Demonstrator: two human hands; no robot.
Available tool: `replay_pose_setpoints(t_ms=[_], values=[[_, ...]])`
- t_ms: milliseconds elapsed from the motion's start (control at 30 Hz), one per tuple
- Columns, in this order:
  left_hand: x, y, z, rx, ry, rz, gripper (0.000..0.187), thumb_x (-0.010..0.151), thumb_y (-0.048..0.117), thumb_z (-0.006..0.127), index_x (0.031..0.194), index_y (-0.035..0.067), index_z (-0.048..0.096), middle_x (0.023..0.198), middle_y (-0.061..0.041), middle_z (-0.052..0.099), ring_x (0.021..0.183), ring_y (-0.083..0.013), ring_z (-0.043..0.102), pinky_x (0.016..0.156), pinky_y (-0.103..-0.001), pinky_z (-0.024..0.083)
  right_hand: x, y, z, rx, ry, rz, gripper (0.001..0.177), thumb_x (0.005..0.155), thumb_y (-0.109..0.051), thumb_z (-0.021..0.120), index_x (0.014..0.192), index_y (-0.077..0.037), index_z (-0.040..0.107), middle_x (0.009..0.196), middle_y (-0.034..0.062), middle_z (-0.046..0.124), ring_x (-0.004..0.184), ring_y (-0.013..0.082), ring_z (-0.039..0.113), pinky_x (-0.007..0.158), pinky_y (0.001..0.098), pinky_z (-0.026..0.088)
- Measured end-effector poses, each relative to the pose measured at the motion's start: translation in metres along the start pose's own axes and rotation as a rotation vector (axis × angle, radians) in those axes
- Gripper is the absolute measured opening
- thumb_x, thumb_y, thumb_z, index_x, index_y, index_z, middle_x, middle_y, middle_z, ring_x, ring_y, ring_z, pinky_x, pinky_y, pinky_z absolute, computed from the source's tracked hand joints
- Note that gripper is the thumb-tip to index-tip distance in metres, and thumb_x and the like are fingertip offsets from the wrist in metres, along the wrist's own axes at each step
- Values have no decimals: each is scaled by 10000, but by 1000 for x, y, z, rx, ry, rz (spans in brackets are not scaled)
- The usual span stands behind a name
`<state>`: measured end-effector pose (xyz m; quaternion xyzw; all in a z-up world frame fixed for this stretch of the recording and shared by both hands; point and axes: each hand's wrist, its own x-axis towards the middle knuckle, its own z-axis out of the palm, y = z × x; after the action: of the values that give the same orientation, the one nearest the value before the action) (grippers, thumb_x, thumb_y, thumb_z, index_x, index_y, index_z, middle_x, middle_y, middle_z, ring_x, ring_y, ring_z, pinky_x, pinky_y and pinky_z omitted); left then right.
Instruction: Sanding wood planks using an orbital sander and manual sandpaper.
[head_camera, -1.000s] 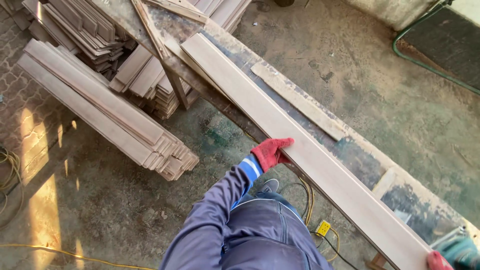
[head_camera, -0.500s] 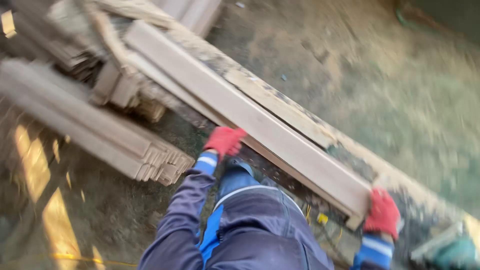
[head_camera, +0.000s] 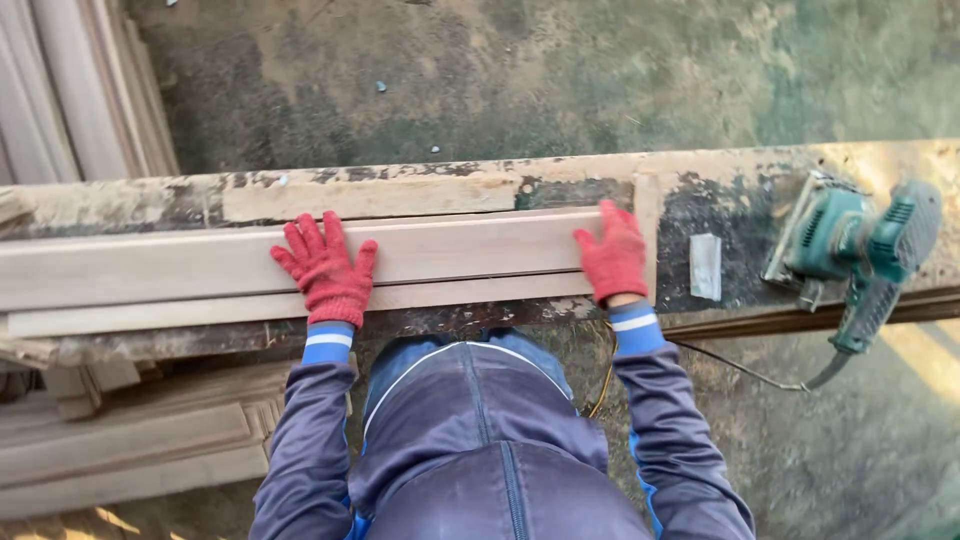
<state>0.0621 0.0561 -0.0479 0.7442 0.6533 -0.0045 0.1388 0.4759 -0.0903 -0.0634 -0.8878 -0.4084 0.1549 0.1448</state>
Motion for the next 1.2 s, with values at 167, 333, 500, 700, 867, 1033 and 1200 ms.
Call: replay_pose_setpoints(t_ms=[167,333,500,700,867,1033,1200], values=[[3,6,1,111,-26,23,879,987,702,431,1641,117,379,1690,-269,299,1581,-462,155,1252,-669,18,-19,-68,11,-141,22,-230,750,972,-715,532,1557,-247,505,1614,185,413,1508,381,338,1228,527,231],[-2,26,8,161,-63,5,881,978,674,456,1648,109,367,1703,-268,268,1582,-479,124,1241,-699,18,-24,-59,21,-324,-66,-224,757,1002,-758,350,1608,-306,401,1653,125,397,1568,314,249,1231,676,-19],[-1,52,10,167,-121,-12,892,964,683,439,1653,128,329,1711,-246,239,1589,-453,108,1237,-694,15,-12,-22,3,-221,-127,-221,759,945,-720,508,1594,-337,408,1674,88,355,1575,289,230,1253,641,40],[1,45,21,185,-130,-18,921,963,722,398,1671,141,298,1725,-240,219,1605,-435,83,1254,-678,-8,-12,22,-140,-5,390,-155,820,903,-515,835,1570,-176,499,1630,186,385,1529,346,288,1267,489,110],[-8,16,53,-74,120,67,938,1042,681,415,1695,95,82,1728,-242,-33,1591,-413,-77,1242,-615,-110,-15,156,-247,-230,396,439,939,913,-274,885,1623,-40,316,1653,263,212,1506,428,172,1224,494,138],[-39,7,40,-244,386,-68,770,1101,387,656,1645,56,224,1681,-312,145,1562,-516,122,1250,-657,63,-11,239,-265,841,-19,633,205,927,-164,782,1062,-56,671,750,24,633,597,115,615,498,215,510],[-64,3,18,-266,393,-224,682,1072,298,687,1572,-36,365,1627,-354,228,1517,-503,172,1228,-620,141,-4,267,-265,978,-142,594,209,934,-126,749,1098,-42,649,911,64,691,727,158,669,636,268,591]])
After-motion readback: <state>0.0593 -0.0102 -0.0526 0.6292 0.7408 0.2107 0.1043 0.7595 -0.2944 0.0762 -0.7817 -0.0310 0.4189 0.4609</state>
